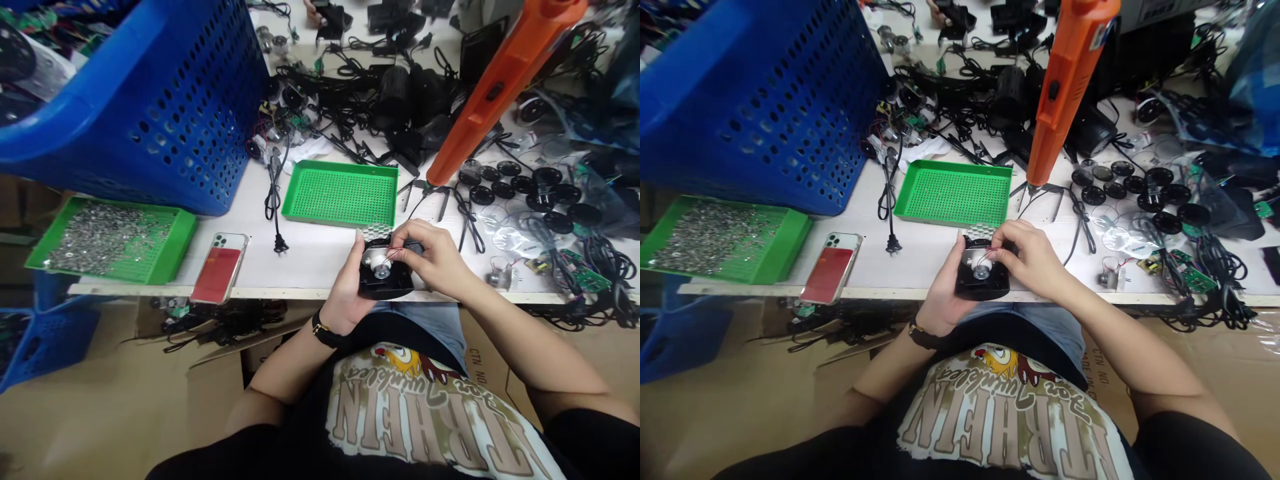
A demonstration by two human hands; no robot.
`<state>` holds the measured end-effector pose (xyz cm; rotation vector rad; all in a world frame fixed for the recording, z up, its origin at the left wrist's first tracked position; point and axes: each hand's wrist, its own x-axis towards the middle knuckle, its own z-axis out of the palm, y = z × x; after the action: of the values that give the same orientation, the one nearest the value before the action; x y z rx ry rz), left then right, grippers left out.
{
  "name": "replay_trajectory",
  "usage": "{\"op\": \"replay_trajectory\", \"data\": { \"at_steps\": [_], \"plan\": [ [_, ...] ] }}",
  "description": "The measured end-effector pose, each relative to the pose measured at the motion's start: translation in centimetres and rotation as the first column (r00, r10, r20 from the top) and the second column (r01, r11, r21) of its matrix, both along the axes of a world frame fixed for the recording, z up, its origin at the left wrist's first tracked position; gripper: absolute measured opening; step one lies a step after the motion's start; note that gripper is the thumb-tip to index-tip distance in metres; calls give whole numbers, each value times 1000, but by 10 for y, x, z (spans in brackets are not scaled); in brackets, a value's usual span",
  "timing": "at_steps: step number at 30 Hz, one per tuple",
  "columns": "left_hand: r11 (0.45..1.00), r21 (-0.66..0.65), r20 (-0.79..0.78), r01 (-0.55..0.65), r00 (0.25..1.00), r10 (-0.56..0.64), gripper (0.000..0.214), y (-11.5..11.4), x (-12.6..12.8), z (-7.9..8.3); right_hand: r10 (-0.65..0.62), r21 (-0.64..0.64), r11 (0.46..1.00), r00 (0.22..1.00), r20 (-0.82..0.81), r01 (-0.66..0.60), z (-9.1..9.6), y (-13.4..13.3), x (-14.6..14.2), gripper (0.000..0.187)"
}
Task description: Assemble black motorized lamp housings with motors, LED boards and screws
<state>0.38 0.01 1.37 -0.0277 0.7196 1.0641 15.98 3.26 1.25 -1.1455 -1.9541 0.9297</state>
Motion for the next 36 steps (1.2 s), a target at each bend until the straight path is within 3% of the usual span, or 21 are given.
{"op": "replay_trajectory", "data": {
  "at_steps": [3,7,11,17,36],
  "plan": [
    [1000,28,8,14,1000,-14,54,-1,-2,-2,-54,-67,996,997,-61,50,1,-1,0,12],
    [997,-29,0,67,998,-67,59,-2,-4,-6,-139,-117,986,977,-162,121,6,-1,1,12],
    [999,-20,8,32,999,-32,59,-1,-2,-7,-71,-62,996,995,-67,67,10,-2,-1,13],
    [999,-23,27,38,999,-37,53,-2,-3,-4,-66,-123,990,998,2,65,4,3,-2,14],
    [997,-74,62,15,998,-11,56,2,-4,-4,-32,-126,991,999,43,37,2,6,-6,12]
  ]
}}
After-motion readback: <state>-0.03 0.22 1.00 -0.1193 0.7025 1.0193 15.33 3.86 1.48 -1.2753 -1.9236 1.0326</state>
